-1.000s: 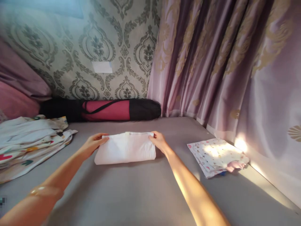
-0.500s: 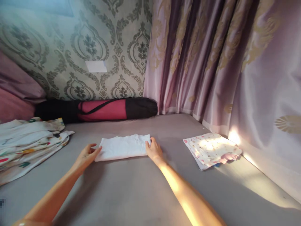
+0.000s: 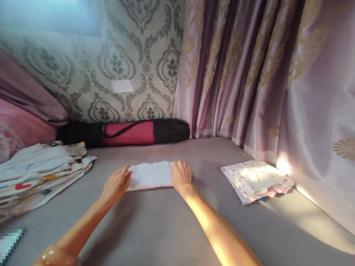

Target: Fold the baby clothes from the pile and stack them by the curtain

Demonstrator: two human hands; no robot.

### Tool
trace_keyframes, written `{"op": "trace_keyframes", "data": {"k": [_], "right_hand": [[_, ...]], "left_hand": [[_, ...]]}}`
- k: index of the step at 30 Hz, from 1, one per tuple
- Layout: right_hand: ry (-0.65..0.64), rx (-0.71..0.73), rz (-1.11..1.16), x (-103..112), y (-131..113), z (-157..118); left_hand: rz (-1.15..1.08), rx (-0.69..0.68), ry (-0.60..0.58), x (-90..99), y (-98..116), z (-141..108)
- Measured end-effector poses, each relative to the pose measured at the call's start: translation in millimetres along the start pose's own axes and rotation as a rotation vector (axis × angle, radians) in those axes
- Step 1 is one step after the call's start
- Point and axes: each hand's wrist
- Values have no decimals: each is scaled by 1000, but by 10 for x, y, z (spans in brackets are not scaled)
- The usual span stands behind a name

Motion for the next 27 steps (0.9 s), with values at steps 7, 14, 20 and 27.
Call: {"op": "trace_keyframes", "data": {"k": [7, 14, 20, 27], "right_hand": [[-175, 360, 162, -279, -423, 269], [-225, 310, 226, -456, -318, 307], [-239, 311, 233, -473, -320, 299], [-329, 314, 274, -309, -307, 433]], "left_hand": [[19, -164, -222, -354, 569, 245], [82, -28, -356, -467, 514, 179], [77, 2, -476, -402, 512, 230], [124, -11, -422, -294, 487, 323]]}}
Point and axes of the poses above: each hand's wrist, its own z-axis towards the middle knuckle, its own x-axis out of the back of the hand, y = z × x, and after that the axes turned 11 degrees about x, right-handed
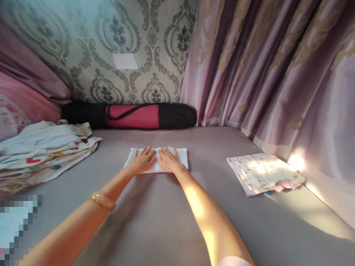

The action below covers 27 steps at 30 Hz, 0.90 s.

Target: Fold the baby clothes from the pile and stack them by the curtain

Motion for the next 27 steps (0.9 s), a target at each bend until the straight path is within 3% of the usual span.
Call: {"op": "trace_keyframes", "data": {"k": [3, 8, 13, 15, 18, 20, 24, 27], "right_hand": [[105, 25, -64, -71, -1, 17], [137, 22, -65, -283, 50, 14], [61, 7, -12, -141, 70, 56], [48, 8, -3, -50, 25, 84], [187, 33, -71, -41, -85, 111], [230, 48, -94, -129, -149, 111], [198, 41, -77, -315, -180, 99], [186, 42, -35, -301, -127, 125]], "left_hand": [[24, 88, 141, -69, -26, -30], [-2, 129, 60, -167, -84, -36], [11, 125, 12, -62, -60, 22], [42, 82, 102, -25, -9, 32], [51, 41, 280, -61, 48, 28], [32, 71, 244, -139, 37, 32], [-17, 100, 99, -279, -62, 76], [-46, 106, 85, -268, -76, 105]]}}
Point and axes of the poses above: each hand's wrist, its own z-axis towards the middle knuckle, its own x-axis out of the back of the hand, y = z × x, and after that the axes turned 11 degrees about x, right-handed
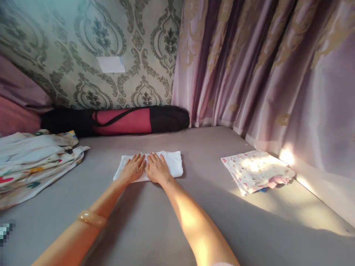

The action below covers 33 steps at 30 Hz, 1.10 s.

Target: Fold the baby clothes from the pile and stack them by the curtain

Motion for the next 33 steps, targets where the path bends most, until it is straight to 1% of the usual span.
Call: {"op": "trace_keyframes", "data": {"k": [2, 4, 6, 8, 11, 13, 15, 17, 20, 21, 23, 25, 27, 30, 33], "right_hand": [[-39, -26, 76, 84, 60, 38], [-39, -71, 131, 193, 121, 61], [26, -88, 105, 268, 168, 48], [82, -61, 28, 264, 194, 1], [54, -44, -43, 134, 200, -91], [27, -57, -55, 37, 198, -132], [16, -66, -55, -13, 199, -142], [7, -68, -51, -1, 203, -129], [-53, -75, -17, 97, 218, -110], [-68, -82, -7, 134, 227, -114], [-55, -100, -19, 185, 250, -145], [-17, -122, -61, 191, 277, -197], [-18, -140, -83, 163, 298, -246], [-46, -158, -74, 129, 314, -272], [-98, -167, -36, 174, 336, -253]], "left_hand": [[-9, 0, 27, 57, 52, -1], [-16, -33, 88, 123, 129, -19], [-22, -90, 157, 163, 197, -42], [-14, -136, 189, 150, 229, -62], [19, -149, 146, 39, 213, -80], [33, -144, 115, -43, 190, -86], [35, -140, 101, -86, 178, -79], [28, -132, 75, -77, 171, -56], [29, -148, 1, 1, 120, -11], [42, -155, -4, 28, 84, -1], [86, -135, 50, 59, -11, 0], [118, -68, 135, 47, -113, -17], [110, -6, 149, 9, -188, -36], [75, 34, 65, -27, -234, -27], [54, 41, -22, 7, -263, 18]]}}
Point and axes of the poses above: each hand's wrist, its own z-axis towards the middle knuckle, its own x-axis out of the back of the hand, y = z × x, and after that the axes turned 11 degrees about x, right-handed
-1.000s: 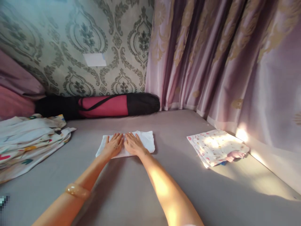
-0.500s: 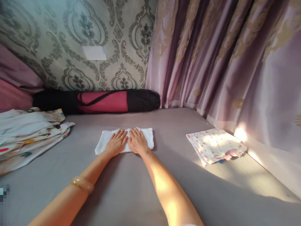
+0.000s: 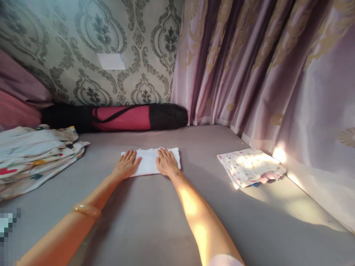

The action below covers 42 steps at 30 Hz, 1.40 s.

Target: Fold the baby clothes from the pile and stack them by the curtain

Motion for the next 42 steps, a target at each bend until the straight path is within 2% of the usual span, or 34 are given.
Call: {"op": "trace_keyframes", "data": {"k": [2, 6, 11, 15, 21, 25, 29, 34, 37, 40, 42], "right_hand": [[-23, -16, 27, 53, 36, 0], [62, -93, -58, 86, 147, -61], [-14, -110, -80, 67, 251, -135], [53, -173, -113, 73, 335, -195], [-38, -216, -69, 89, 406, -230], [-25, -206, -77, 190, 320, -186], [64, -64, -102, 202, 187, -109], [-73, -39, -58, 96, 191, -66], [-126, -61, -36, 125, 195, -53], [-95, -77, -34, 198, 71, 21], [-33, -29, -40, 214, -76, 114]], "left_hand": [[-13, -8, -18, 32, -45, 20], [-37, 1, 46, 38, -151, 2], [-52, 34, -80, 64, -230, -12], [-72, 43, -1, 66, -364, -22], [-135, 59, -4, -33, -479, -35], [-331, 91, 103, -35, -507, -31], [-481, 50, 201, -37, -566, -47], [-400, 47, 163, -55, -572, -61], [-411, 60, 161, -58, -566, -49], [-450, 60, 170, -64, -579, -32], [-476, 60, 179, -70, -593, -24]]}}
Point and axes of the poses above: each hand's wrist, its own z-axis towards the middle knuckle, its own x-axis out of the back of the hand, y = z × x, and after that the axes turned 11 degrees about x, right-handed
